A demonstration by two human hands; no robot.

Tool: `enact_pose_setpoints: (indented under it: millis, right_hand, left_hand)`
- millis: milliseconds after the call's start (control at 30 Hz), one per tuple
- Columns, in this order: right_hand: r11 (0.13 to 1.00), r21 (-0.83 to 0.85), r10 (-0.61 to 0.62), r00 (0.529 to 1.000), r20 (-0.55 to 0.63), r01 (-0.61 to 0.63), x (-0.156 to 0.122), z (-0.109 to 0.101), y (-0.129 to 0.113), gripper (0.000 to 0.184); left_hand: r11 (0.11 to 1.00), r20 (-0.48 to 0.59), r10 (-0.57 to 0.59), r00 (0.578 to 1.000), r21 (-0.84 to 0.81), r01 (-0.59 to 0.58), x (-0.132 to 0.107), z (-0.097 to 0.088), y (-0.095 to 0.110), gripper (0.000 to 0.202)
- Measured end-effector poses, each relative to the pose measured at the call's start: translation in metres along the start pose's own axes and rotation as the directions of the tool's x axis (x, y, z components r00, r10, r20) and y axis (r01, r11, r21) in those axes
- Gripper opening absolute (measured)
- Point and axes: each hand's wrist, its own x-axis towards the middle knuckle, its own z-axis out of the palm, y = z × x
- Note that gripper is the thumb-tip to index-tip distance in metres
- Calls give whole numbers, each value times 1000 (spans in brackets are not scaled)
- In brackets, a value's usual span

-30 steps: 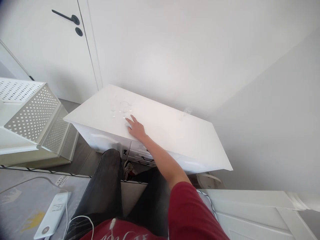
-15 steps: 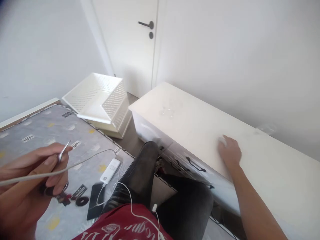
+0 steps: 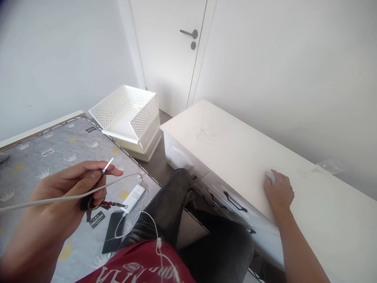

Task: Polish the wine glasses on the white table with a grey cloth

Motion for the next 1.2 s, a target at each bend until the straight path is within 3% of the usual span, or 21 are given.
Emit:
enact_pose_setpoints:
  millis: [233, 333, 500, 733, 1067, 1200]
  right_hand:
    - [1000, 0, 12, 1000, 5, -12, -1, -1, -1, 58]
    - [1000, -6, 13, 1000, 9, -13, -2, -2, -2, 58]
    - [1000, 3, 14, 1000, 15, -14, -1, -1, 0, 56]
    - [999, 34, 18, 1000, -4, -18, 1, 2, 3, 52]
    - [1000, 17, 21, 1000, -18, -21, 0, 2, 1, 53]
    - [999, 3, 37, 999, 4, -37, -2, -2, -1, 55]
  left_hand:
    - [997, 79, 50, 996, 49, -54, 8, 10, -5, 27]
    - [993, 88, 11, 996, 112, -20, 11, 12, -3, 32]
    - [996, 272, -53, 961, -56, 70, 24, 10, 11, 33]
    - [998, 126, -12, 992, -54, 19, 39, 13, 2, 48]
    - [988, 212, 130, 968, 58, -146, 36, 15, -10, 66]
    - [976, 230, 214, 949, -82, -201, 34, 20, -10, 68]
